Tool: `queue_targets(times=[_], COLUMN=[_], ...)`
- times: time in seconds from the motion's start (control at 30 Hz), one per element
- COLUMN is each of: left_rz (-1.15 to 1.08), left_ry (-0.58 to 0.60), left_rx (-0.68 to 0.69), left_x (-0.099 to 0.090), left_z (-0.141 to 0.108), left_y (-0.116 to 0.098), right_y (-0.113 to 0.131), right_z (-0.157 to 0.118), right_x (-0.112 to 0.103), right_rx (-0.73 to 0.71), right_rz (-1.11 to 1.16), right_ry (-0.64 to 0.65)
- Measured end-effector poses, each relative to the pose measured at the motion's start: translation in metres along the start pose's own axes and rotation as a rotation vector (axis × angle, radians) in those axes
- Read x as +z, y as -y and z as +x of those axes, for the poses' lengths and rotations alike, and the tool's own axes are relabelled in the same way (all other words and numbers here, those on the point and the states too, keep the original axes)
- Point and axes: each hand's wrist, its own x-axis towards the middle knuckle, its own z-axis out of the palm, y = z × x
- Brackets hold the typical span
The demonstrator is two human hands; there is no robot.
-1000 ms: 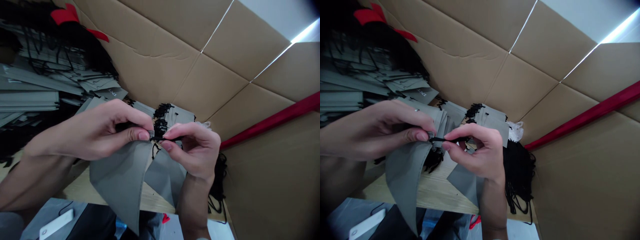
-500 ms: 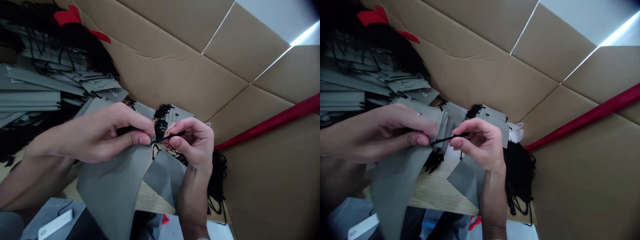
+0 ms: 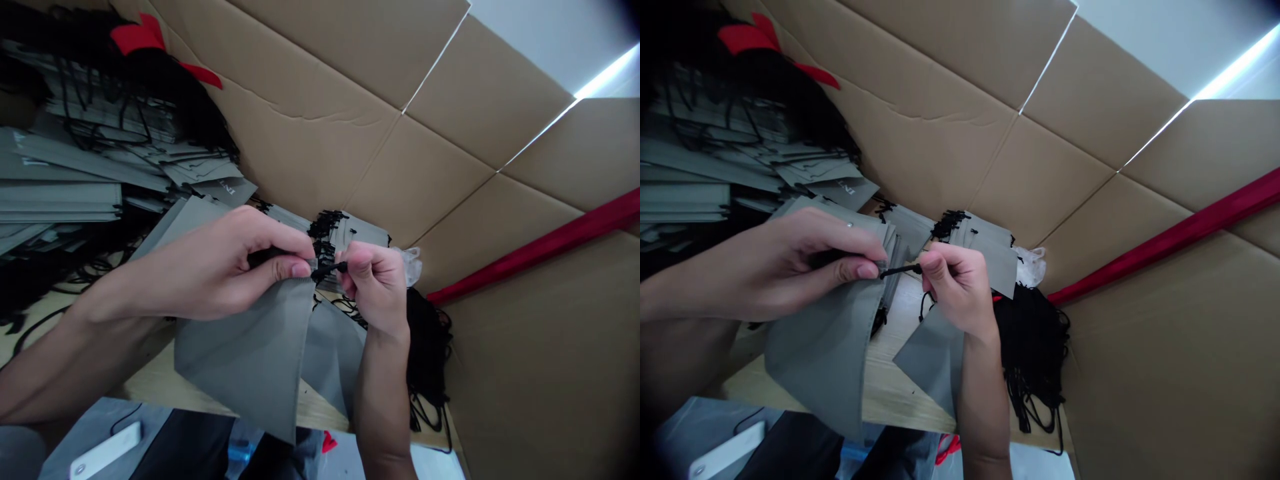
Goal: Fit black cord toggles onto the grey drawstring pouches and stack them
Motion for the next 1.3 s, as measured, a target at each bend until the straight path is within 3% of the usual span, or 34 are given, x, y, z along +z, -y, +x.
queue_targets(times=[0.17,0.37,0.5,0.73,1.0,1.3], left_rz=[-0.005,-0.114,-0.086,-0.053,0.028,0.065], left_ry=[0.091,0.192,0.095,-0.019,0.0,-0.093], left_rx=[0.046,0.084,0.005,-0.114,-0.184,-0.218], left_x=[-0.001,-0.005,-0.005,-0.007,0.003,0.005], left_z=[-0.004,-0.006,-0.003,-0.001,-0.004,-0.004], left_y=[-0.001,-0.003,-0.004,-0.002,0.003,0.002], right_y=[-0.005,-0.017,-0.007,0.024,0.035,0.038], right_z=[0.0,0.01,0.011,0.0,-0.009,-0.013], right_x=[-0.008,0.003,-0.003,-0.017,-0.009,-0.01], right_rx=[0.035,0.008,0.037,0.115,0.023,0.023], right_rz=[0.09,0.265,0.251,-0.007,-0.127,-0.068], right_ry=[0.09,0.179,0.155,0.016,-0.121,-0.036])
